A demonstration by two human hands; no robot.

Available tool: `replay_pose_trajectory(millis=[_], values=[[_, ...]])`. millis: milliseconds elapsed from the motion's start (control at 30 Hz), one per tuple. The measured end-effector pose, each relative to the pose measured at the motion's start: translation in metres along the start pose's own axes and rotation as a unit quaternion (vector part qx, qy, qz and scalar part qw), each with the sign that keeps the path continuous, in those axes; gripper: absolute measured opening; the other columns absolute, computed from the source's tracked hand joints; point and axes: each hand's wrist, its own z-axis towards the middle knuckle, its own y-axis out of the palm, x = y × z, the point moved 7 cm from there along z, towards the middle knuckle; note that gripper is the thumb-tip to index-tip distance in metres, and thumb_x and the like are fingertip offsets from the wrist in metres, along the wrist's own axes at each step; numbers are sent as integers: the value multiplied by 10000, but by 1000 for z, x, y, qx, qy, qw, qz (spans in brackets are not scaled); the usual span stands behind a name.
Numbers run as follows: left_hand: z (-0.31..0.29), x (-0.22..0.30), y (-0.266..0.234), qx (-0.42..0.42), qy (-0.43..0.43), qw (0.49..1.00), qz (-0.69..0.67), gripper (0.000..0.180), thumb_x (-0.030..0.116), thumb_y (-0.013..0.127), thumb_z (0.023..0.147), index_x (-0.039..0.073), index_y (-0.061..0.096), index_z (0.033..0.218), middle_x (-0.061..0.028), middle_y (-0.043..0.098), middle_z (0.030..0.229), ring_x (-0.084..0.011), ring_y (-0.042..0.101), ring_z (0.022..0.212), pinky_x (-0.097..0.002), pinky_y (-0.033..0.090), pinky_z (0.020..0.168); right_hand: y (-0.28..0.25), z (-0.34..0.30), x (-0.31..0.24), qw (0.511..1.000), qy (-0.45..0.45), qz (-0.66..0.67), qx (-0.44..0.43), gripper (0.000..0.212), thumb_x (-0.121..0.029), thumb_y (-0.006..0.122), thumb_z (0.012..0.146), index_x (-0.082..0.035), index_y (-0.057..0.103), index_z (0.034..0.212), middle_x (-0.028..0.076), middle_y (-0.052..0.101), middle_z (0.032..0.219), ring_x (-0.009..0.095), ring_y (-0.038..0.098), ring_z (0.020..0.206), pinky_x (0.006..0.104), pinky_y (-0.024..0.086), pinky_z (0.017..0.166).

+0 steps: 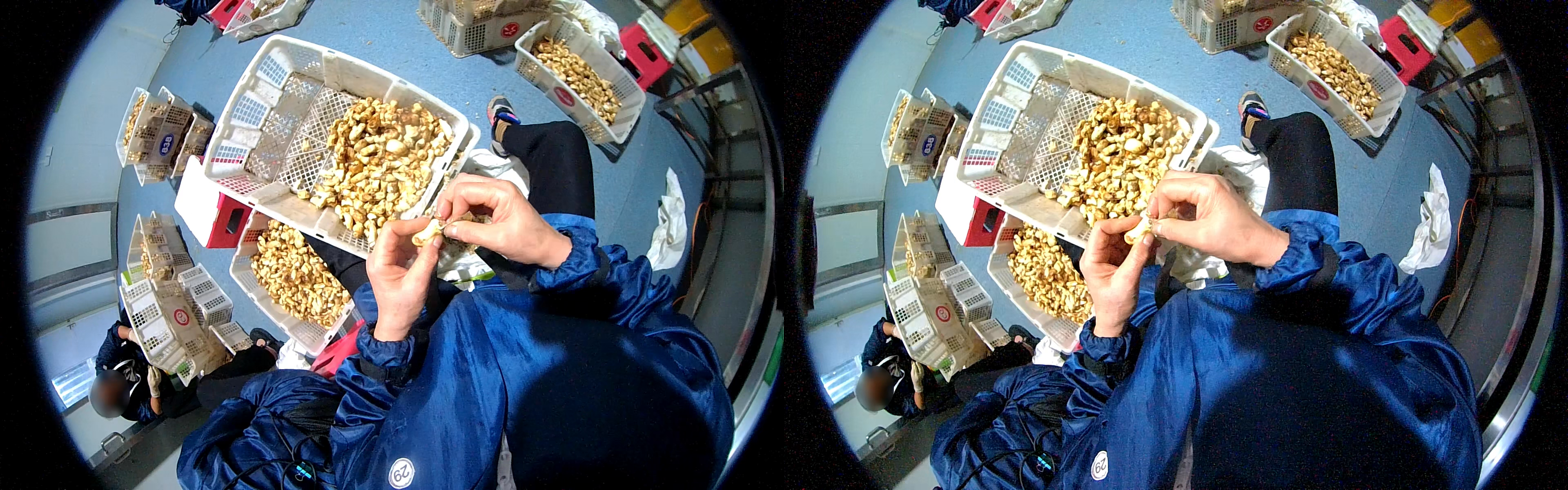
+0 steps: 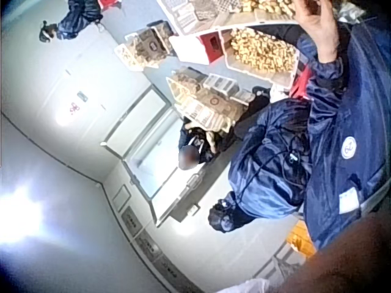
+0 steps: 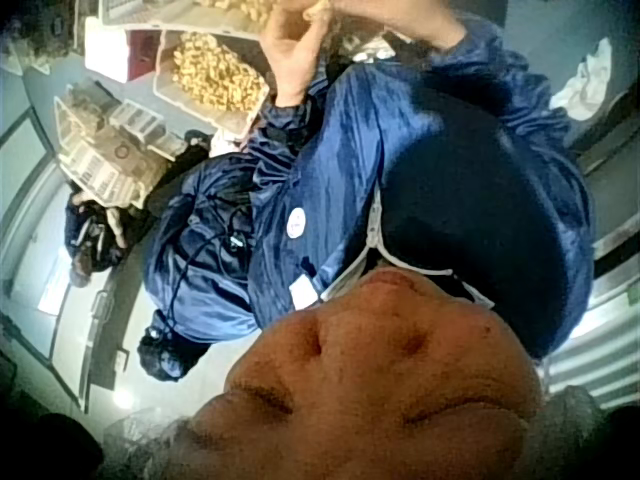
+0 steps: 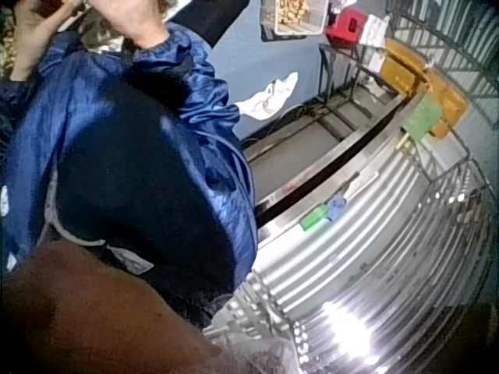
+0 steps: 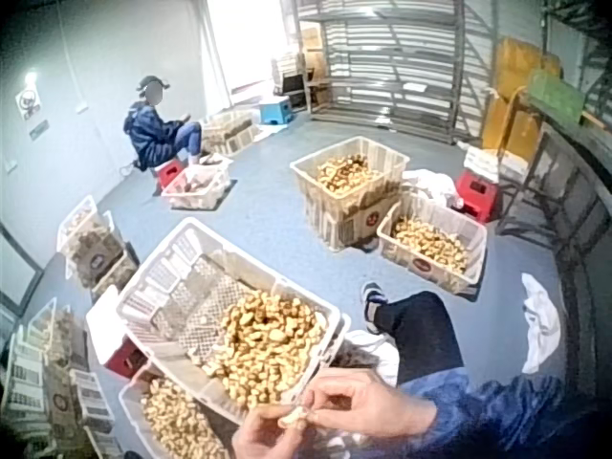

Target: The person sorts food items by hand, picking them from one basket and placing them into separate containers.

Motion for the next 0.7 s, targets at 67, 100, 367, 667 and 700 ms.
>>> replay_pose_trajectory(millis=[67, 100, 367, 667, 700], values=[[-3, 2, -1, 7, 18, 999, 44, 190, -44, 644, 841, -18, 585, 1021, -56, 646, 930, -82, 610, 809, -218, 486, 711, 0, 0, 7, 993, 92, 80, 7, 129, -42, 650, 835, -15, 554, 753, 65, 646, 912, 67, 540, 795, 220, 437, 714], [-2, 2, 0, 8, 29, 999, 46, 188, -44, 647, 836, -18, 585, 1011, -57, 647, 927, -87, 612, 807, -221, 489, 710, 0, -2, 12, 983, 138, 117, 14, 134, -43, 652, 835, -12, 552, 752, 68, 642, 920, 70, 541, 806, 221, 436, 720], [1, 14, 3, 31, 210, 953, 215, 191, -45, 690, 768, -11, 598, 932, -90, 655, 851, -150, 644, 708, -251, 511, 654, -2, -1, 4, 997, 69, 34, 4, 146, -30, 640, 821, -15, 527, 729, 62, 626, 893, 87, 541, 784, 235, 434, 707], [-3, 11, 4, 7, 163, 963, 214, 176, -75, 649, 812, -39, 570, 965, -87, 625, 957, -93, 590, 811, -218, 489, 737, -3, -1, 9, 994, 96, 16, 40, 73, -62, 650, 798, 2, 615, 788, 63, 607, 758, 85, 562, 731, 261, 444, 654], [-2, 11, 5, 3, 169, 964, 205, 172, -74, 649, 812, -39, 570, 961, -92, 628, 954, -95, 593, 809, -217, 489, 735, -4, -1, 12, 992, 103, 52, 45, 75, -62, 651, 797, 2, 615, 787, 62, 608, 758, 86, 562, 732, 260, 445, 654]])
